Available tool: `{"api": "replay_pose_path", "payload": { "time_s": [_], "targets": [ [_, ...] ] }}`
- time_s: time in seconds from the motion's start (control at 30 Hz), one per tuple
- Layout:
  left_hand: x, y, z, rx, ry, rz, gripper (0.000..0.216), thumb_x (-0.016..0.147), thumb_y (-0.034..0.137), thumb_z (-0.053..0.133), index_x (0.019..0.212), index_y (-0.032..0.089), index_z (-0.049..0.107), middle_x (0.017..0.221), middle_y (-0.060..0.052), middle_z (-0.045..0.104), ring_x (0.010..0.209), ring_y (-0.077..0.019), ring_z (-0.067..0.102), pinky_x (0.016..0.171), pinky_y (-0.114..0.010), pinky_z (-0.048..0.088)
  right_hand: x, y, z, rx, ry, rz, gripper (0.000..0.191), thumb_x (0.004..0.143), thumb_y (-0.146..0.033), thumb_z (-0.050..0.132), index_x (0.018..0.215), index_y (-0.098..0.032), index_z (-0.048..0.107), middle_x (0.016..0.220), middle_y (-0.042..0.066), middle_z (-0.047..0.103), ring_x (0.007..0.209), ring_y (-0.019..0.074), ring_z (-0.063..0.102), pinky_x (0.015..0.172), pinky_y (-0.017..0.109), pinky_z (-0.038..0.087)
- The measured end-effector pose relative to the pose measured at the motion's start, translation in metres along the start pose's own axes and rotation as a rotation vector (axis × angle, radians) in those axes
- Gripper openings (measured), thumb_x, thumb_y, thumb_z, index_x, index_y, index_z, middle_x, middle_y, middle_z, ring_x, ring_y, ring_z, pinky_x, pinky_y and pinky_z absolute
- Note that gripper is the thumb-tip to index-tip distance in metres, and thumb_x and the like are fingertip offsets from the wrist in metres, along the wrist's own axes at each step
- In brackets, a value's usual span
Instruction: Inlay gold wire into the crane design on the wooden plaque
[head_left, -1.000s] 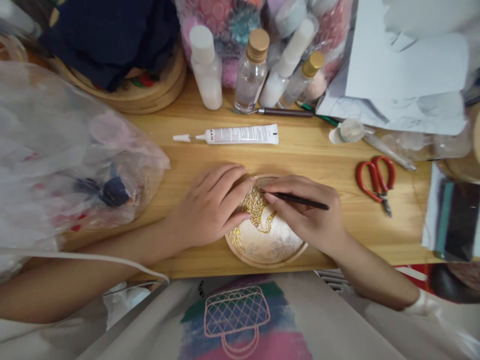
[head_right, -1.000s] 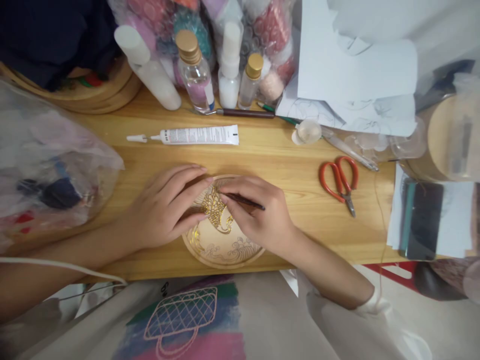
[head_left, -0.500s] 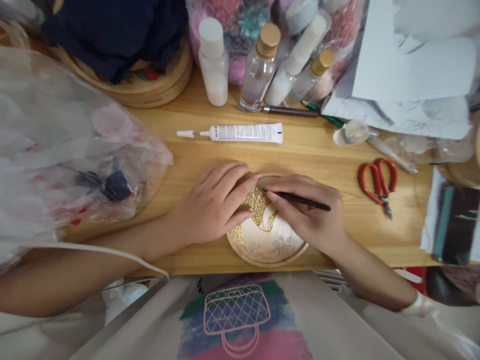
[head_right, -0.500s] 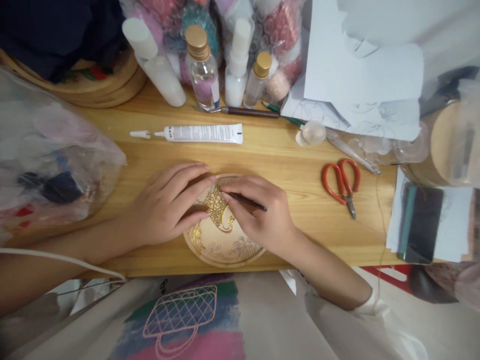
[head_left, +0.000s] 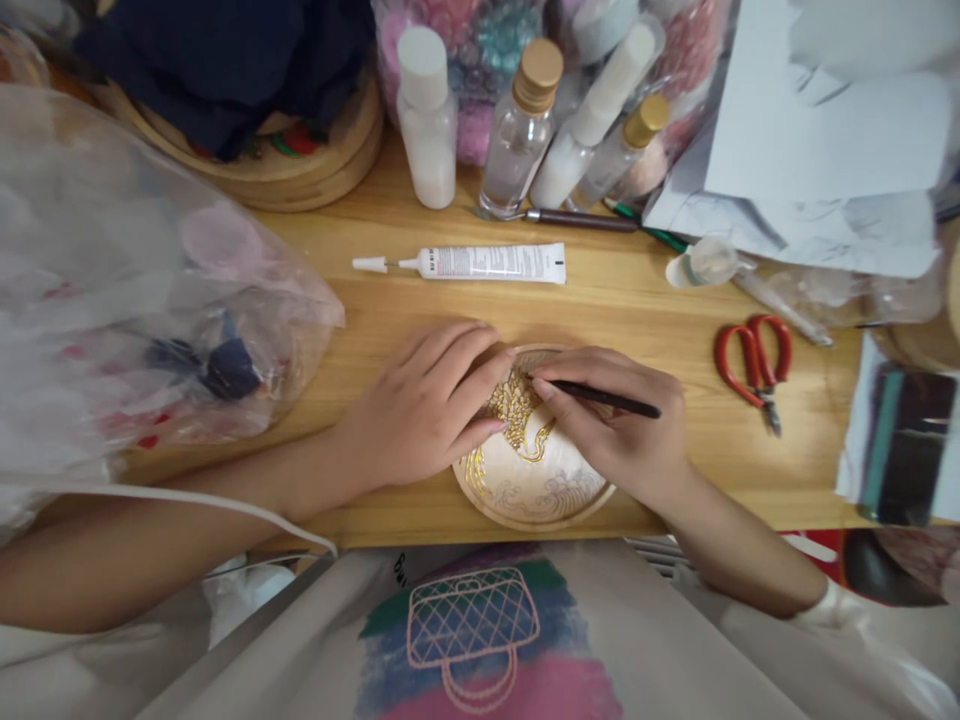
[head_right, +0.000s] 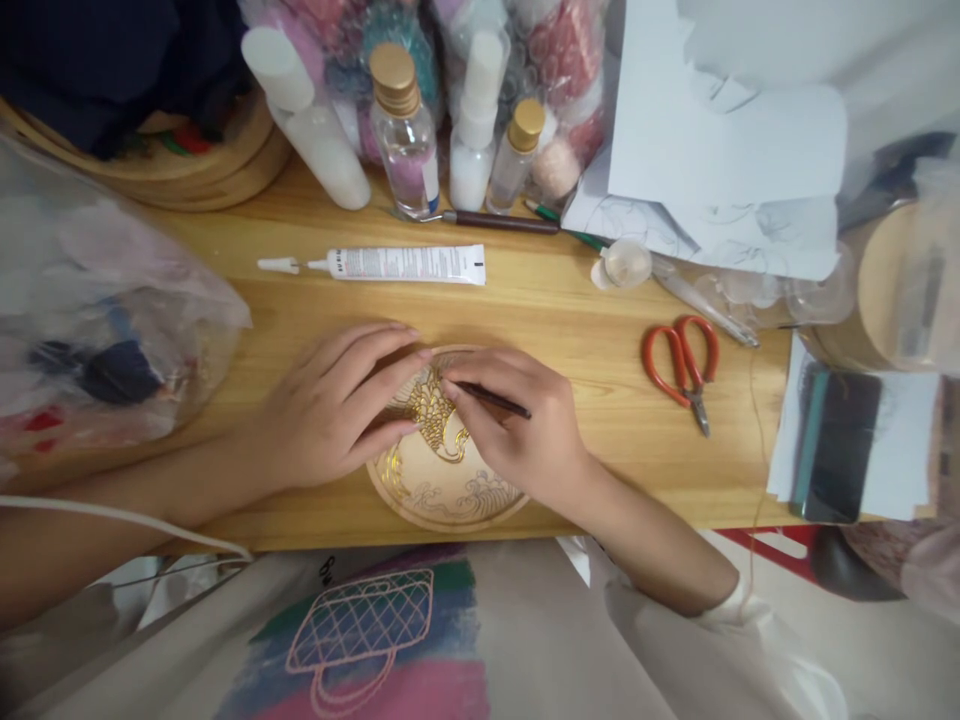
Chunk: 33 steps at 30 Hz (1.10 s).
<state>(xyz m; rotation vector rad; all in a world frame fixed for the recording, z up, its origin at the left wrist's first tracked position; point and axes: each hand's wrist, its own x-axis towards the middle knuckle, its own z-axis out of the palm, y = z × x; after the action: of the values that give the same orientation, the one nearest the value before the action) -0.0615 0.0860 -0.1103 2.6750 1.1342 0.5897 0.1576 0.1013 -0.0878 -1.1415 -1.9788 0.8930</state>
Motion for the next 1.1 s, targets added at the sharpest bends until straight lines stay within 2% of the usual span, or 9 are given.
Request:
{"api": "replay_pose_path", "payload": {
  "time_s": [0.73, 0.93, 1.1],
  "targets": [
    [-0.0023, -0.0002, 0.0014, -0.007, 0.005, -0.006, 0.044, 0.101, 0.034, 0.05, 0.13, 0.002, 0.055, 0.129, -0.025, 0.061, 0.124, -0.0375, 0.057, 0.103, -0.054, 0.052, 0.0004, -0.0042, 0.0013, 0.017, 0.04, 0.089, 0.013, 0.087, -0.011, 0.071, 0.088, -0.023, 0.075, 0.09, 0.002, 0.08, 0.084, 0.0165, 0.075, 0.079, 0.03, 0.063],
    [-0.0019, 0.0, 0.0011, 0.0, 0.016, -0.009, 0.043, 0.101, 0.033, 0.05, 0.13, 0.002, 0.055, 0.129, -0.024, 0.061, 0.123, -0.0376, 0.058, 0.102, -0.052, 0.052, 0.0007, -0.0032, 0.0027, 0.02, 0.035, 0.055, 0.012, 0.085, -0.009, 0.072, 0.088, -0.02, 0.075, 0.092, 0.003, 0.081, 0.085, 0.015, 0.076, 0.08, 0.026, 0.062],
    [-0.0014, 0.0001, 0.0008, -0.01, 0.003, -0.009, 0.042, 0.101, 0.032, 0.051, 0.13, 0.003, 0.055, 0.128, -0.024, 0.061, 0.122, -0.0363, 0.058, 0.102, -0.051, 0.051, 0.0015, -0.0026, 0.004, 0.017, 0.024, 0.045, 0.014, 0.087, -0.01, 0.07, 0.09, -0.022, 0.075, 0.096, 0.002, 0.081, 0.089, 0.0171, 0.077, 0.084, 0.03, 0.063]
  ]
}}
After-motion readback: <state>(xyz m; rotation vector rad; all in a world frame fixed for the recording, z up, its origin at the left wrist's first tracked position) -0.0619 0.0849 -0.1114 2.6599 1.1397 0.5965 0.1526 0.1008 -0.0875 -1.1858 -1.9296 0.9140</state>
